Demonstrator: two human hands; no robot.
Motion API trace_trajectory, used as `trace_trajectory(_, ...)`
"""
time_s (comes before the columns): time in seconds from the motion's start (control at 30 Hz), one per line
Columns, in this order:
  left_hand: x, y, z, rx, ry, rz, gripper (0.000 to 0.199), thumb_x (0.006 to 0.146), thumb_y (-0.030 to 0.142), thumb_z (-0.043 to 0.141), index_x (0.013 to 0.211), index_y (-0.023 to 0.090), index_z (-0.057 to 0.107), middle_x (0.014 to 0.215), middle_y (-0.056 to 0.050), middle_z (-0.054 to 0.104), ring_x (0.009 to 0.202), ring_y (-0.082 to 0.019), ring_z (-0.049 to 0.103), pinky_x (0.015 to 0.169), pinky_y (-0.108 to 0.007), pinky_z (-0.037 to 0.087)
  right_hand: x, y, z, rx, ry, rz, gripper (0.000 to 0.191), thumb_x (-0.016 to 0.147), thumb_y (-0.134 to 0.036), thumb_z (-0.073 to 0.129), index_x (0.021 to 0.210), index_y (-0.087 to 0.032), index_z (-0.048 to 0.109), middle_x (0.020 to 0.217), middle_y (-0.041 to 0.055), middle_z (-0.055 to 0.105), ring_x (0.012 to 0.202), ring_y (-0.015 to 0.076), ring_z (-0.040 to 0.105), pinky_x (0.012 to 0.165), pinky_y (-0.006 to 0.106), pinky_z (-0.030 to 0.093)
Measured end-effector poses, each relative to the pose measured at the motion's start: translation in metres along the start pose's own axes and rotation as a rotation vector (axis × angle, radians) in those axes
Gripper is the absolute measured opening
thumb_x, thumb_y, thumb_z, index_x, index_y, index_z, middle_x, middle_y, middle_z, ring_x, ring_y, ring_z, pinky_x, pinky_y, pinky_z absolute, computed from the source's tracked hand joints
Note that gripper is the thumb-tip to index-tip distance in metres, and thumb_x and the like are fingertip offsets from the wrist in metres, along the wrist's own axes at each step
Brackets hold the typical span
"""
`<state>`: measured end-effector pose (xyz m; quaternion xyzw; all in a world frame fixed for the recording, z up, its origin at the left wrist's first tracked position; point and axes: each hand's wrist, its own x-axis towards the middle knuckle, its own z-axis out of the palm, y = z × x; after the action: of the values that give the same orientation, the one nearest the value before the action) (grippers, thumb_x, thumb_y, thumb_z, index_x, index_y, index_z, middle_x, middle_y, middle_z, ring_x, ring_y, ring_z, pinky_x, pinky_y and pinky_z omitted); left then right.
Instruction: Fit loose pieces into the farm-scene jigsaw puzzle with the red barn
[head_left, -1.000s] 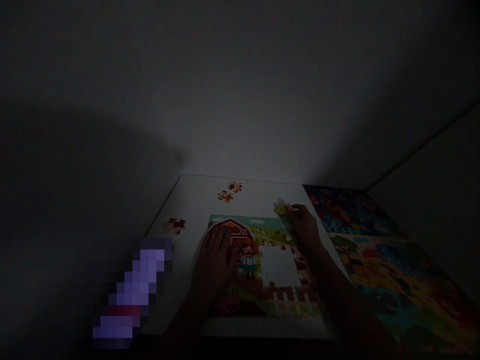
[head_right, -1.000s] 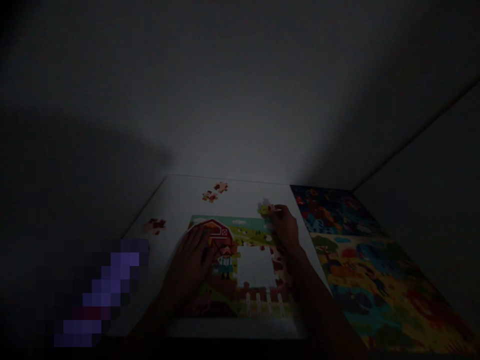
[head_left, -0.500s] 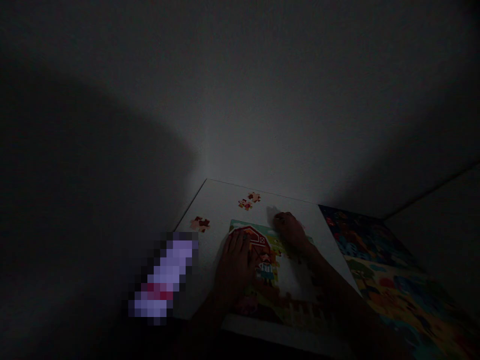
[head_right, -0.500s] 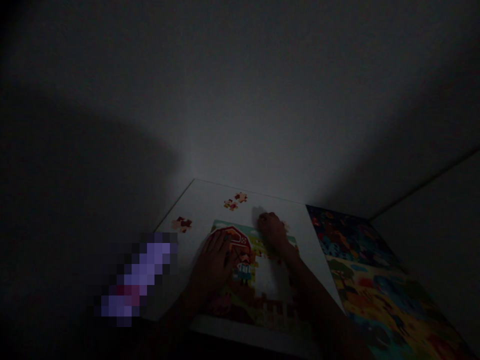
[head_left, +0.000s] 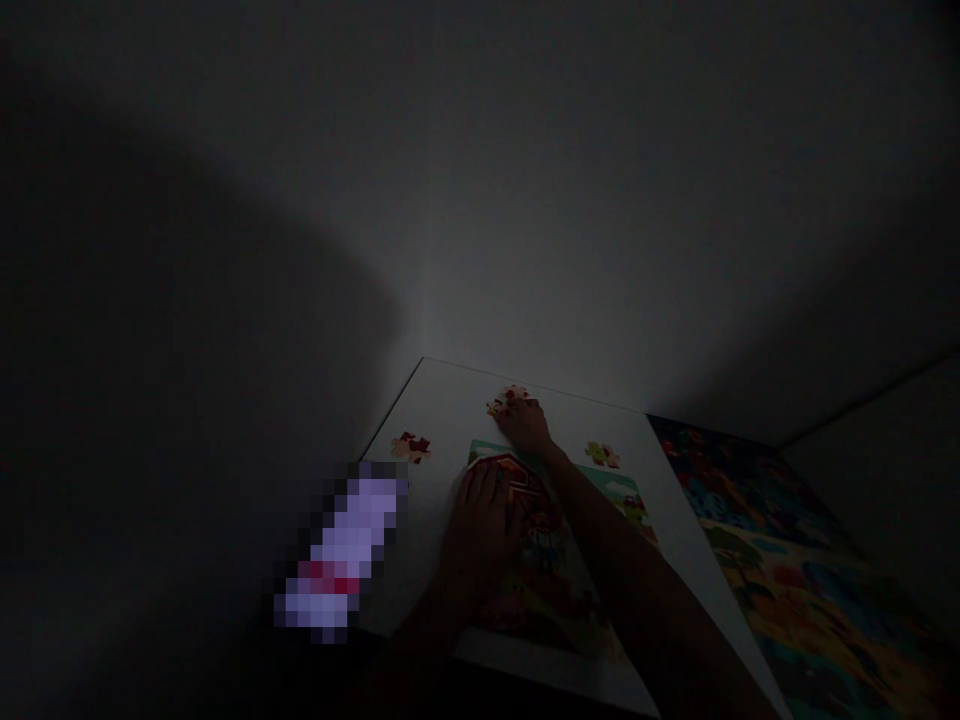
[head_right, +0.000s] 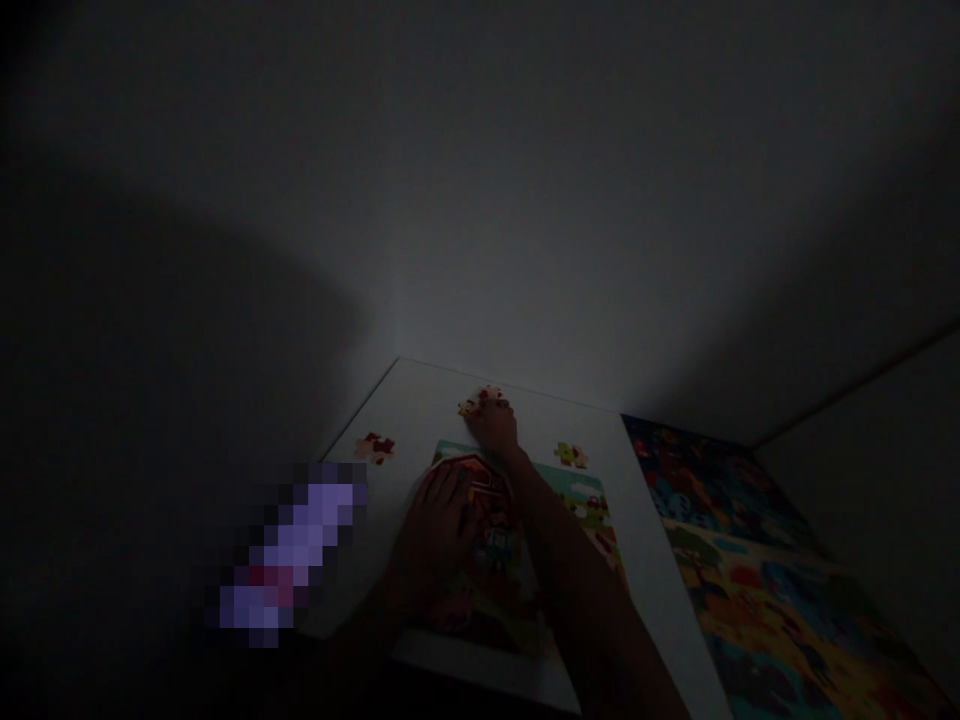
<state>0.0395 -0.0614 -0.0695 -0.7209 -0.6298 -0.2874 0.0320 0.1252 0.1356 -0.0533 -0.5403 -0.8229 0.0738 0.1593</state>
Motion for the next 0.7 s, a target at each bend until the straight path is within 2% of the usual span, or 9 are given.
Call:
trace_trajectory(0.17,0.000,0.001,-0.001,0.002,-0.009,0.004,0.043,0.098,0.032,0.040,0.133,0.011,0.055,0.142,-0.015,0.054,0.136,-0.029,0.045,0.115,-0.050,0.038,0.000,-0.002,-0.008,0.071,-0.017,0.127,0.042,0.084,-0.038,0.064,0.122,-0.022,0.058,0.120,0.0104,0.066,0.116,0.0263,0.057,0.095,0.038,0.046)
trace_trajectory(0.27,0.001,0.000,-0.002,-0.003,-0.013,0.002,0.044,0.097,0.032,0.042,0.133,0.011,0.055,0.142,-0.015,0.054,0.136,-0.029,0.045,0.115,-0.050,0.038,-0.003,-0.019,-0.015,0.035,0.004,0.151,0.045,0.085,-0.036,0.063,0.126,-0.019,0.057,0.123,0.0145,0.063,0.116,0.0287,0.056,0.094,0.039,0.046)
trace_trajectory(0.37,0.002,-0.001,-0.007,-0.022,-0.038,0.017,0.043,0.095,0.029,0.045,0.132,0.009,0.056,0.142,-0.016,0.054,0.136,-0.030,0.045,0.116,-0.049,0.036,-0.012,-0.053,-0.015,0.011,-0.020,0.043,0.037,0.088,-0.030,0.059,0.121,-0.014,0.062,0.127,0.0192,0.060,0.121,0.0306,0.053,0.096,0.039,0.044)
trace_trajectory(0.43,0.002,-0.002,-0.010,-0.052,-0.078,0.026,0.039,0.094,0.026,0.045,0.127,0.011,0.059,0.137,-0.015,0.058,0.133,-0.029,0.048,0.117,-0.049,0.033,-0.021,-0.080,-0.011,0.079,-0.139,-0.110,0.035,0.088,-0.032,0.060,0.119,-0.016,0.065,0.124,0.0163,0.062,0.118,0.0274,0.055,0.098,0.037,0.043)
trace_trajectory(0.5,0.000,-0.003,-0.008,-0.085,-0.131,0.014,0.038,0.093,0.025,0.047,0.127,0.014,0.060,0.134,-0.014,0.060,0.130,-0.029,0.050,0.116,-0.050,0.033,-0.030,-0.106,-0.007,0.137,-0.257,-0.198,0.038,0.088,-0.040,0.062,0.118,-0.017,0.066,0.121,0.0145,0.064,0.112,0.0249,0.059,0.095,0.034,0.044)
trace_trajectory(0.6,-0.004,-0.008,0.002,-0.114,-0.193,-0.045,0.049,0.092,0.031,0.052,0.138,0.015,0.051,0.144,-0.015,0.052,0.134,-0.031,0.047,0.114,-0.051,0.036,-0.041,-0.133,-0.004,0.104,-0.308,-0.235,0.047,0.085,-0.050,0.064,0.114,-0.013,0.066,0.121,0.0174,0.062,0.112,0.0273,0.058,0.093,0.036,0.045)
trace_trajectory(0.7,-0.007,-0.013,0.014,-0.126,-0.233,-0.096,0.059,0.091,0.041,0.056,0.143,0.017,0.046,0.150,-0.014,0.045,0.137,-0.033,0.043,0.114,-0.050,0.035,-0.049,-0.143,-0.010,0.078,-0.303,-0.214,0.046,0.086,-0.047,0.064,0.115,-0.012,0.065,0.123,0.0192,0.060,0.115,0.0290,0.056,0.094,0.038,0.044)
